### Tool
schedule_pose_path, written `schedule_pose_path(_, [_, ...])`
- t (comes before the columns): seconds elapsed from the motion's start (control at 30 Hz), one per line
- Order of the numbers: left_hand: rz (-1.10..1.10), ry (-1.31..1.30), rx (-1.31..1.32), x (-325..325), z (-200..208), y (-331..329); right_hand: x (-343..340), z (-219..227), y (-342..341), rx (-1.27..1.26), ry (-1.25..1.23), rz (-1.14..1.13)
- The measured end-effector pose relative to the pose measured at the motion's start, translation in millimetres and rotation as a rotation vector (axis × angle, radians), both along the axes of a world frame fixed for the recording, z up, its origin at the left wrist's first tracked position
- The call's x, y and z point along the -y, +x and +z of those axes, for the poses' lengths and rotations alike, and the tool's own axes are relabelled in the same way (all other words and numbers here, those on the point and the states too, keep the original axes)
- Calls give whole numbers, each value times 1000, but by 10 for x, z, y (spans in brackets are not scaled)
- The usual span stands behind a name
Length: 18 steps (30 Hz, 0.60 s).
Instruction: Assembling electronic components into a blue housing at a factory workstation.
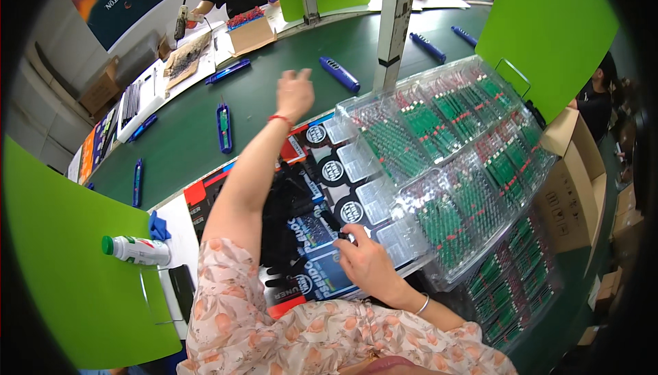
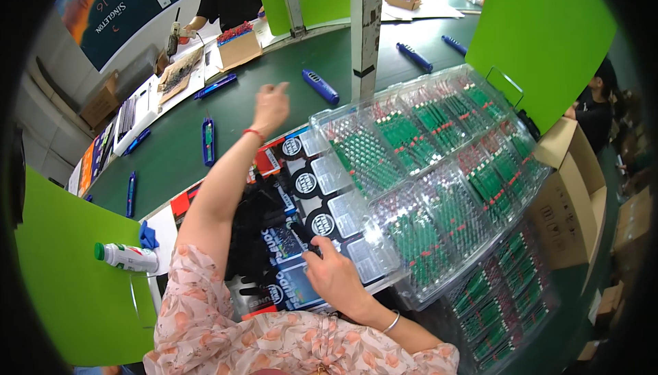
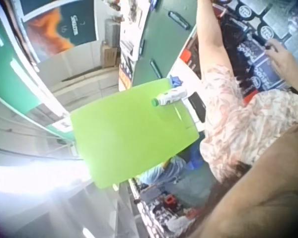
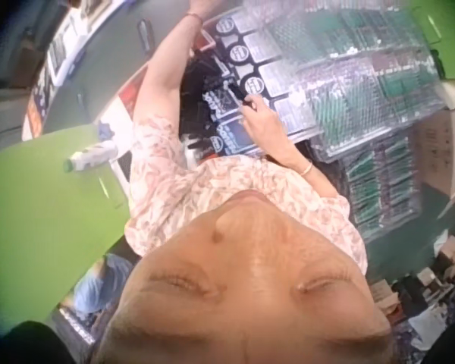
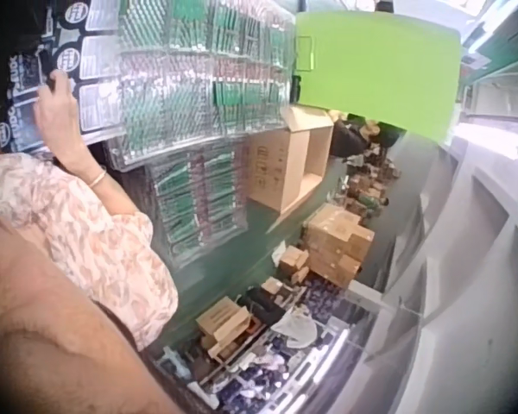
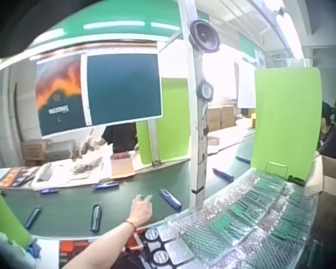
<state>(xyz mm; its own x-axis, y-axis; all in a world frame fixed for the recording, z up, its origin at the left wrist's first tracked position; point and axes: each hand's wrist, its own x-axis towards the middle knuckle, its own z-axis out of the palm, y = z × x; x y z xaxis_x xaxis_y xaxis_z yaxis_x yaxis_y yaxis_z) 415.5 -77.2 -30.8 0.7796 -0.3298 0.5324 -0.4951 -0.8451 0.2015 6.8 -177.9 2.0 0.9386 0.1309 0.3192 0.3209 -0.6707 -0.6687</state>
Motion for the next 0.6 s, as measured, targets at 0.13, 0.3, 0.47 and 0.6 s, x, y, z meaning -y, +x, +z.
schedule_pose_path(0.13, [-96,2,-254,970,99,-190,72,-102,-32,-4,141,-21])
schedule_pose_path(0.3, [-90,109,-363,1035,85,-108,79,-51,-85,-81,317,-70])
schedule_pose_path(0.47, [83,-79,-256,619,-76,-41,29,-87,-88,-58,313,-60])
schedule_pose_path(0.6, [84,-336,-305,86,171,-363,42,-93,-86,-14,287,-38])
